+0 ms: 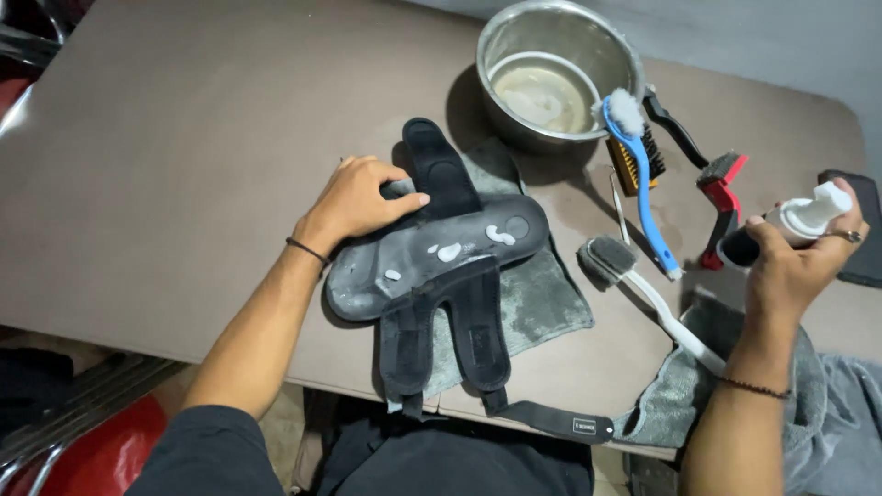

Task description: Cleaning a black sandal by applying foam cleaner and scrubbing with different brushes and a sponge on a workbench.

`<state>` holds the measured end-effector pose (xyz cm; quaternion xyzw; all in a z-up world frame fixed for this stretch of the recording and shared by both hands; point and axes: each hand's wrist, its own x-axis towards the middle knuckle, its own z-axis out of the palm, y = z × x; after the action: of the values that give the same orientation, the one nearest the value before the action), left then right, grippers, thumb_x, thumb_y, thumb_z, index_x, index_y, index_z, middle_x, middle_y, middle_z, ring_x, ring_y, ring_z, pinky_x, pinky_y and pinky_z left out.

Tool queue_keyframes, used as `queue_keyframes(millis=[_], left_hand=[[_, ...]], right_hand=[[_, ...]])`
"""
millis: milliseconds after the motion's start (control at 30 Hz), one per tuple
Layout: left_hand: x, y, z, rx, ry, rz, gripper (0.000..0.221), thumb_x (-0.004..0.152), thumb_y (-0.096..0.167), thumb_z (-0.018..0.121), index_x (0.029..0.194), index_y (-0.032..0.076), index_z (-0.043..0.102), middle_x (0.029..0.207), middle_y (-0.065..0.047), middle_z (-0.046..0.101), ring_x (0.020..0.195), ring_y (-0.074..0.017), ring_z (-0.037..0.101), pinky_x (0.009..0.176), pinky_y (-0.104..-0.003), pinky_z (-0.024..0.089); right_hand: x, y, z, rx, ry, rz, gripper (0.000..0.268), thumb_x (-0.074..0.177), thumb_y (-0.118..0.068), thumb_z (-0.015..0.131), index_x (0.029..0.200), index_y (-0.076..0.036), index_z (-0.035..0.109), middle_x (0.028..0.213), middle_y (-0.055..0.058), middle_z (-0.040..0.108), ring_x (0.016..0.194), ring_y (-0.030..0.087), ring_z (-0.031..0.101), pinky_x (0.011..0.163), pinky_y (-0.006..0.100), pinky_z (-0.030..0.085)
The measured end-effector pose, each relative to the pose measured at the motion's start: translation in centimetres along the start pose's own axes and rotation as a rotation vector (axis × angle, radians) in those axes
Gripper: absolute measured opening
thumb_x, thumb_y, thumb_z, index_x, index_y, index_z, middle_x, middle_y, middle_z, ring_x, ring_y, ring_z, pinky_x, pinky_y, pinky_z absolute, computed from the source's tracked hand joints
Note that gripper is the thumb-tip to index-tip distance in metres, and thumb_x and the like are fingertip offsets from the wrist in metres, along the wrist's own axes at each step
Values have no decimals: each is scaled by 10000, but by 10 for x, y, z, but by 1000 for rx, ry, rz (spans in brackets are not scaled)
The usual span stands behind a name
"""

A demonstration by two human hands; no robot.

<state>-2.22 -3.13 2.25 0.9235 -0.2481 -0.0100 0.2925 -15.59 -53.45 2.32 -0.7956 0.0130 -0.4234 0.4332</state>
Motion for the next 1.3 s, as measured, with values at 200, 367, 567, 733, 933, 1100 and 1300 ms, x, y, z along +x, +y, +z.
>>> queue_keyframes(millis=[200,367,567,733,933,1100,1300], left_hand=[[-3,-1,8,-161,37,39,535,923,366,754,605,94,421,592,-5,495,665,-199,456,789,-332,413],[-3,-4,12,-199,110,119,431,926,319,760,640,83,541,631,12,556,646,-178,468,787,-338,429],[0,-10,12,-217,213,191,325,1017,272,645,762,74,679,699,2,516,680,-172,491,698,-350,396],[5,-24,17,-126,270,152,284,1021,319,639,824,140,738,725,12,504,754,-202,516,822,-372,405],[5,-39,13,-101,195,57,261,969,326,660,772,154,668,813,31,613,819,-212,505,853,-369,387],[3,-41,21,-74,212,89,231,891,312,721,782,138,616,835,27,658,861,-229,562,887,-395,400],[4,-37,23,-118,224,162,250,898,316,762,830,79,717,801,-56,701,771,-272,606,795,-408,452]], right_hand=[[-9,25,-16,17,85,122,743,914,173,734,1538,-85,423,1149,223,620,1061,291,690,988,364,552],[-14,-10,6,30,-28,11,711,1015,203,733,1566,-47,359,1252,304,598,1223,387,657,1068,439,519],[-15,-26,28,18,-134,97,527,1017,35,761,1398,-60,410,1323,219,546,1178,311,576,1043,415,507],[-10,-33,36,-119,-149,126,482,975,38,782,1320,-46,456,1199,136,459,1002,247,505,899,363,466],[-13,-44,33,-61,-119,188,671,943,-16,810,1471,-59,398,1293,145,505,1129,233,515,1040,353,458],[-10,-84,39,-222,138,-529,143,991,139,641,1111,99,573,1063,222,487,987,357,462,859,453,391],[38,-84,97,-440,-323,-132,376,973,119,600,1322,-6,662,1112,189,566,999,294,564,904,410,496]])
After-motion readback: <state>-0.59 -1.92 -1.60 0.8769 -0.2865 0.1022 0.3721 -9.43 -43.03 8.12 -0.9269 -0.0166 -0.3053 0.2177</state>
